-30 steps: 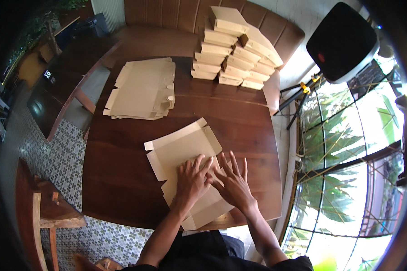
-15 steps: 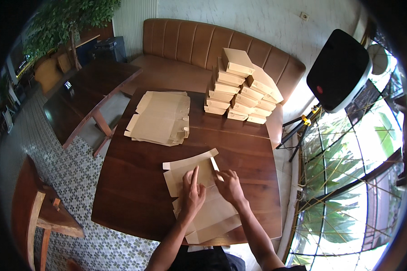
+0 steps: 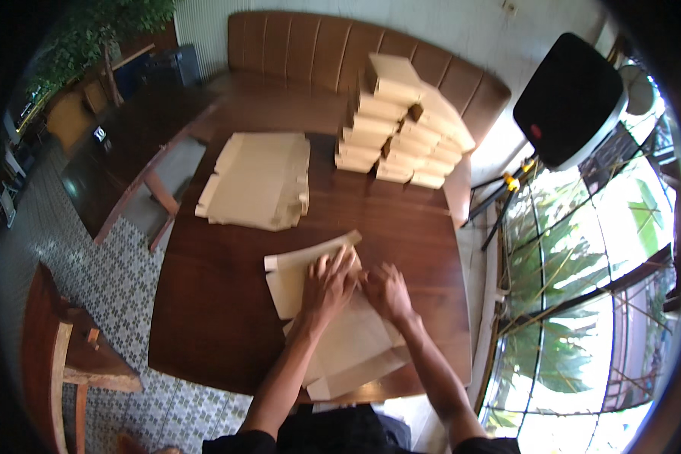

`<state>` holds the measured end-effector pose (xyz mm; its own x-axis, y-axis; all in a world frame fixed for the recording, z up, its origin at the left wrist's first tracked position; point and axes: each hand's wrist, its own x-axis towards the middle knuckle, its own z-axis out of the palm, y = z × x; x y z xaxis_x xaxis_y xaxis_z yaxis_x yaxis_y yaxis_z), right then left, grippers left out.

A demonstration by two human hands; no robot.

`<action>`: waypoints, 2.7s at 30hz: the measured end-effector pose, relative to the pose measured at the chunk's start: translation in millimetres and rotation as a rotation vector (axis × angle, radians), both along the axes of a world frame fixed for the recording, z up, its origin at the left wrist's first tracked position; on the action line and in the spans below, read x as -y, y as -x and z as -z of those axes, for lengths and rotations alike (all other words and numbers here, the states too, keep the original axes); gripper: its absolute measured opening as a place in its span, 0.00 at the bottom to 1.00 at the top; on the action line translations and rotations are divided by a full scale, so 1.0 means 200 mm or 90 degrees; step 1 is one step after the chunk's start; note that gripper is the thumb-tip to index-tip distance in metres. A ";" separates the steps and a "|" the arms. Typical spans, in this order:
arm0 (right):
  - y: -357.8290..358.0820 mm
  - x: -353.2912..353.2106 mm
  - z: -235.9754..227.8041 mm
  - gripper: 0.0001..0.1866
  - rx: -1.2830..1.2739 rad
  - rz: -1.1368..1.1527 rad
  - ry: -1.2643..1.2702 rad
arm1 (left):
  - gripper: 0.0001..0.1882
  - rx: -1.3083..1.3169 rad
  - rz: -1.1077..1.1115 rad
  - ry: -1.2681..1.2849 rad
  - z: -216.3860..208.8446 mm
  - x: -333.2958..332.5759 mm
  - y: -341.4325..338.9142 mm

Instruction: The person assembles flat cardboard boxes by folding the sides and tucking the tabs into slots to form a rectangular container. After completing one box, they place it on a growing stack and begin folding another flat piece.

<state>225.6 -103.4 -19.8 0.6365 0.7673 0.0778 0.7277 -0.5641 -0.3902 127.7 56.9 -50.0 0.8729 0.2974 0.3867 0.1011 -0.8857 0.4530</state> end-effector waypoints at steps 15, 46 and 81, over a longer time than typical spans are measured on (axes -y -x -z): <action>-0.08 -0.13 0.01 0.46 -0.011 -0.059 0.076 | 0.32 -0.070 -0.060 -0.082 0.00 0.02 -0.03; 0.13 0.08 -0.12 0.36 0.097 -0.065 0.114 | 0.29 -0.023 -0.088 -0.068 -0.01 0.00 -0.06; -0.34 -0.36 -0.01 0.26 0.063 -0.126 0.046 | 0.33 -0.020 -0.190 -0.094 0.00 0.02 -0.05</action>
